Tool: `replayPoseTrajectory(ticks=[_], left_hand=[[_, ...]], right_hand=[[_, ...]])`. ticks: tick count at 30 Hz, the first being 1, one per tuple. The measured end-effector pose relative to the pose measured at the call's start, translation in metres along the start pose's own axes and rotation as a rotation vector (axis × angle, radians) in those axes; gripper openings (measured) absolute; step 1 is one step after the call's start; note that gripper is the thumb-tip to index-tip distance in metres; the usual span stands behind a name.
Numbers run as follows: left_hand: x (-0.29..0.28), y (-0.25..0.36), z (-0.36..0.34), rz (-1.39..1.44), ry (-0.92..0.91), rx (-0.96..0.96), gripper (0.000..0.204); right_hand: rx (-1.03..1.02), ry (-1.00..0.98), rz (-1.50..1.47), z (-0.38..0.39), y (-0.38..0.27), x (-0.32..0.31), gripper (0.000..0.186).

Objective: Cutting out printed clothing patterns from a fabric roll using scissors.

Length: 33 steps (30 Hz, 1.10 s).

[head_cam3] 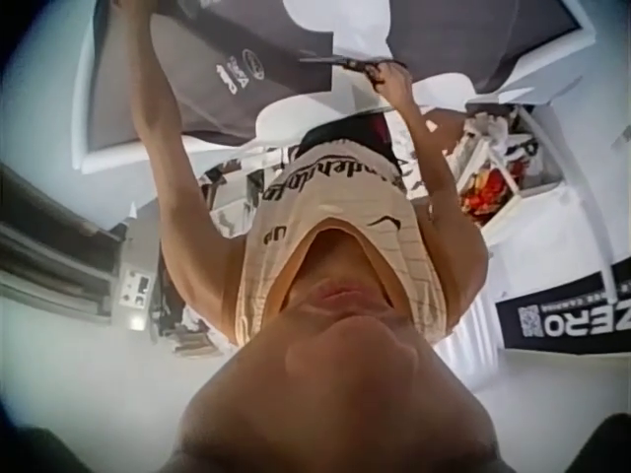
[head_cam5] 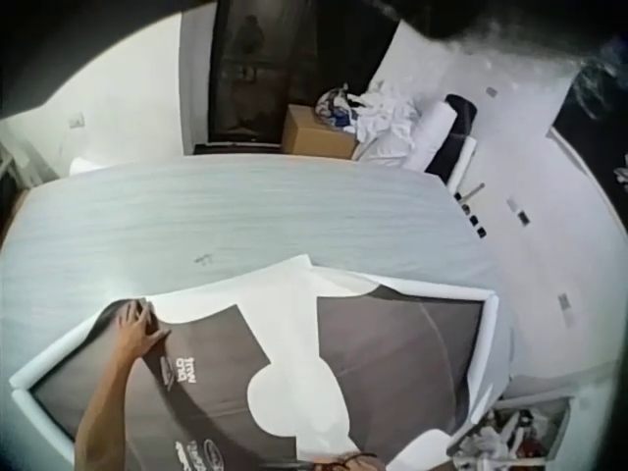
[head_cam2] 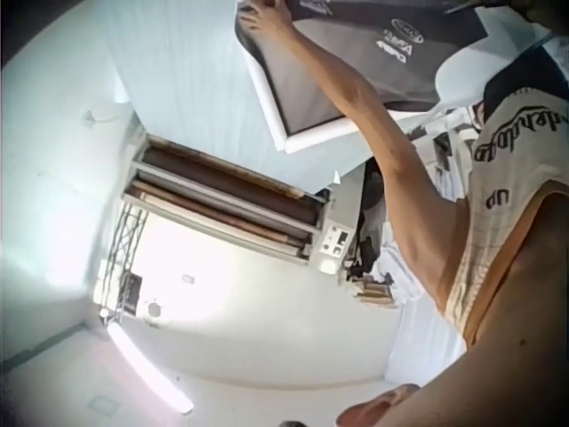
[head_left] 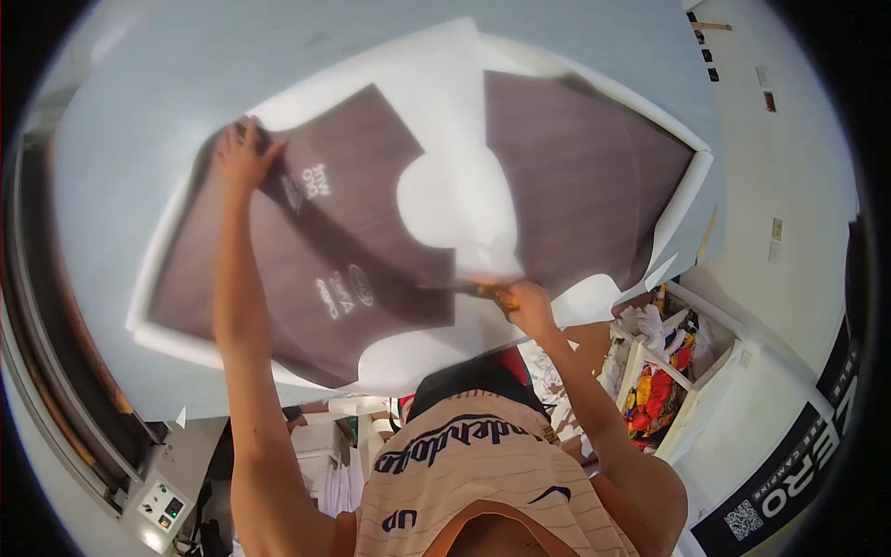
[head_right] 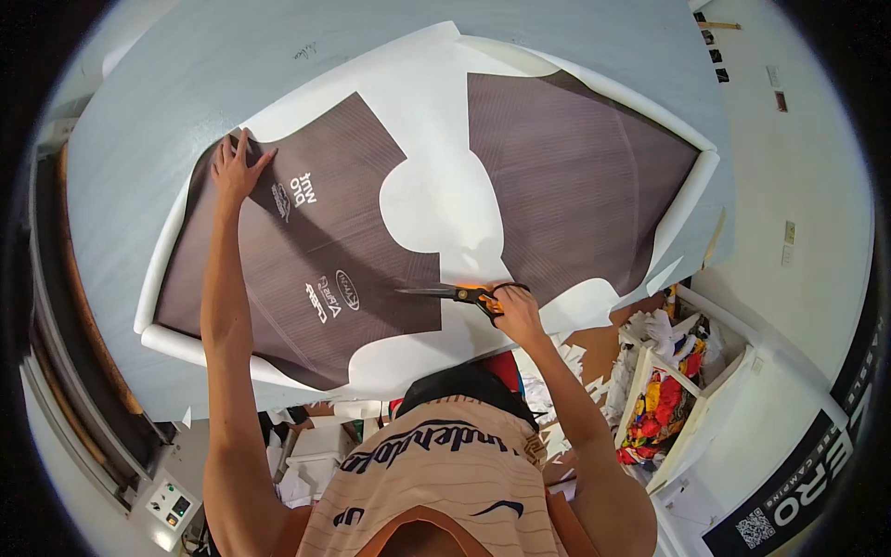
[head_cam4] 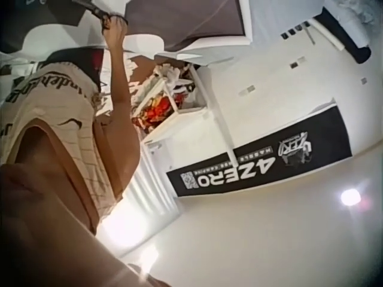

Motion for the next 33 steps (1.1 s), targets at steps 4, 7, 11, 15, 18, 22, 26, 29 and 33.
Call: replayPoseTrajectory(ticks=[4,7,11,15,18,22,26,29,33], left_hand=[[-0.016,0.002,-0.001,0.021,0.020,0.003,0.089],[-0.022,-0.003,-0.001,0.033,0.044,0.014,0.090],[-0.013,0.003,-0.005,0.057,0.057,0.015,0.090],[-0.019,0.014,-0.014,0.123,0.064,0.006,0.090],[-0.026,0.007,-0.005,0.126,0.086,-0.012,0.085],[-0.050,0.022,0.019,0.227,0.182,-0.008,0.066],[-0.090,0.116,0.088,0.442,0.093,0.117,0.064],[-0.106,0.137,0.146,0.470,-0.042,0.073,0.066],[-0.130,0.161,0.221,0.498,-0.178,-0.037,0.070]], right_hand=[[0.141,0.177,-0.058,-0.050,-0.006,0.006,0.031],[0.102,0.327,-0.076,-0.154,-0.016,0.013,0.038],[0.065,0.427,-0.025,-0.316,-0.030,-0.002,0.036],[0.042,0.464,0.084,-0.417,-0.038,-0.043,0.033],[0.042,0.596,-0.052,-0.397,-0.056,-0.049,0.041],[0.167,0.635,-0.267,-0.270,-0.048,-0.027,0.050],[0.424,0.490,-0.254,-0.100,-0.026,-0.001,0.046],[0.479,0.419,-0.246,-0.032,-0.023,0.020,0.048],[0.451,0.322,-0.218,-0.015,-0.012,0.025,0.049]])
Point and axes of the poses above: each hand's wrist, its own z-axis away from the middle knuckle, its own x-axis out of the palm, y = z × x, the point moved 7 cm from there along -z, towards the middle knuckle, and after that the axes turned 7 degrees about y, right-handed, at the moved point
